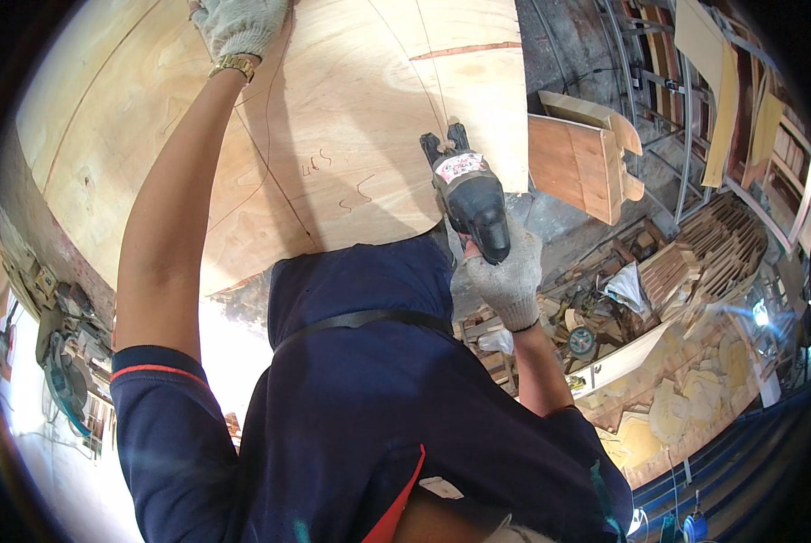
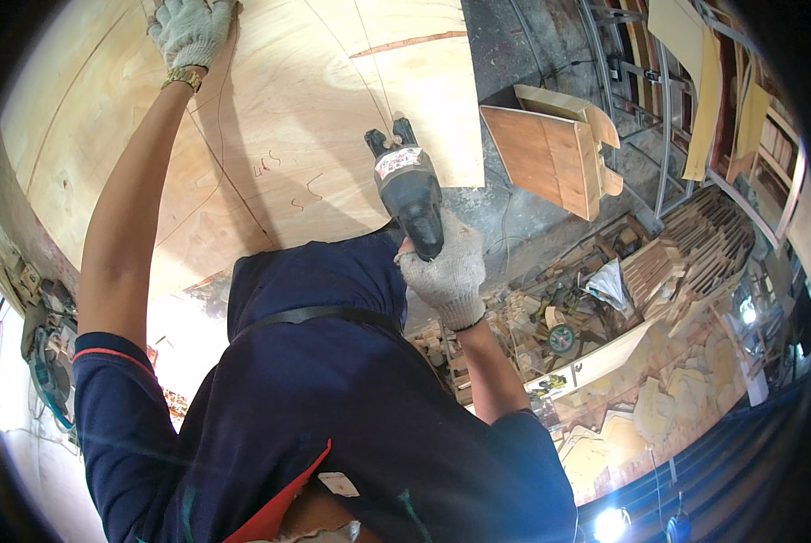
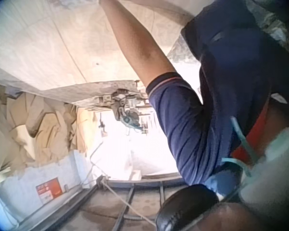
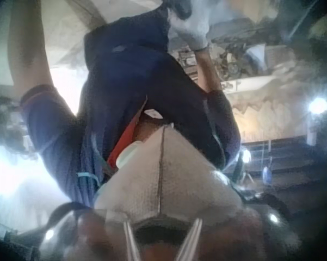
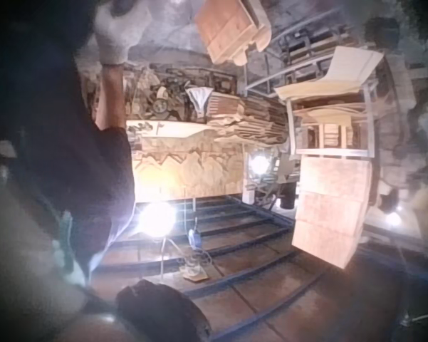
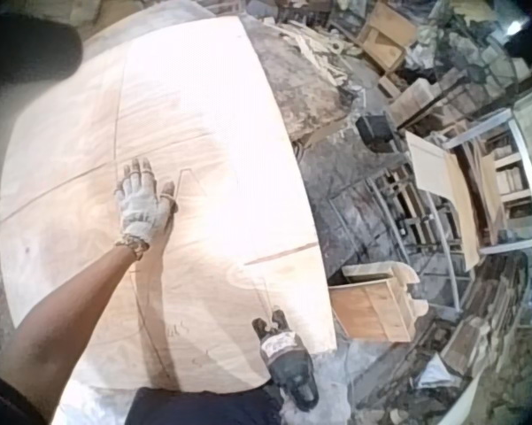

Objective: The person uses a jigsaw to cut a curved shape out of a large sheet of plywood. They guide the tool along a marked line, repositioning the wood as needed, and remove the cut piece at the end.

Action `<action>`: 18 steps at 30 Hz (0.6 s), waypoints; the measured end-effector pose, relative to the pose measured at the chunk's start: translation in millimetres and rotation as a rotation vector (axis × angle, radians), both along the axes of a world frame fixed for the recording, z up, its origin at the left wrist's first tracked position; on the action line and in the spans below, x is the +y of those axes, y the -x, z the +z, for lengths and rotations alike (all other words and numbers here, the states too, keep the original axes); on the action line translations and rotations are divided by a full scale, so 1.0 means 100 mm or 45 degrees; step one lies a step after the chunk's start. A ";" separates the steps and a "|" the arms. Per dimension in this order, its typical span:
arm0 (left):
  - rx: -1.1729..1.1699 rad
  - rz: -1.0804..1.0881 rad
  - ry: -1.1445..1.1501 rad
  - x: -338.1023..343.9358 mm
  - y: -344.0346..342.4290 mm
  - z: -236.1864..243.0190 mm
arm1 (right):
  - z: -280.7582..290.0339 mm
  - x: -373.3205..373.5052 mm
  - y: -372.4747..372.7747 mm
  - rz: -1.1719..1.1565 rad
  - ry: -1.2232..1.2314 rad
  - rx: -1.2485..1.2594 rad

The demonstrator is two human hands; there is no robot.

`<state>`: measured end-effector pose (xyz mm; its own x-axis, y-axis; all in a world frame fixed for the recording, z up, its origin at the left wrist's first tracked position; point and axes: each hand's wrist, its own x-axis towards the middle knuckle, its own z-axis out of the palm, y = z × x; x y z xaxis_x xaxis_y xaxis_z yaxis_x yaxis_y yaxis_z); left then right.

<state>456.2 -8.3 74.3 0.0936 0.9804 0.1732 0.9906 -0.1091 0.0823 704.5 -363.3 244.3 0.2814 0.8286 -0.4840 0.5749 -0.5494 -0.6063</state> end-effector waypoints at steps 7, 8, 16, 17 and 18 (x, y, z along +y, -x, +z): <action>-0.030 0.003 -0.002 -0.02 -0.03 0.04 | 0.05 0.11 -0.01 -0.022 0.036 0.103; -0.035 0.002 0.002 -0.02 -0.03 0.05 | 0.04 0.11 -0.01 -0.024 0.027 0.105; -0.028 -0.005 -0.014 -0.04 -0.04 0.07 | 0.06 0.20 -0.02 -0.002 0.016 0.110; -0.028 -0.007 -0.021 -0.04 -0.04 0.07 | 0.07 0.21 -0.01 -0.001 0.009 0.108; -0.029 -0.009 -0.028 -0.04 -0.05 0.07 | 0.08 0.22 -0.01 -0.001 0.002 0.106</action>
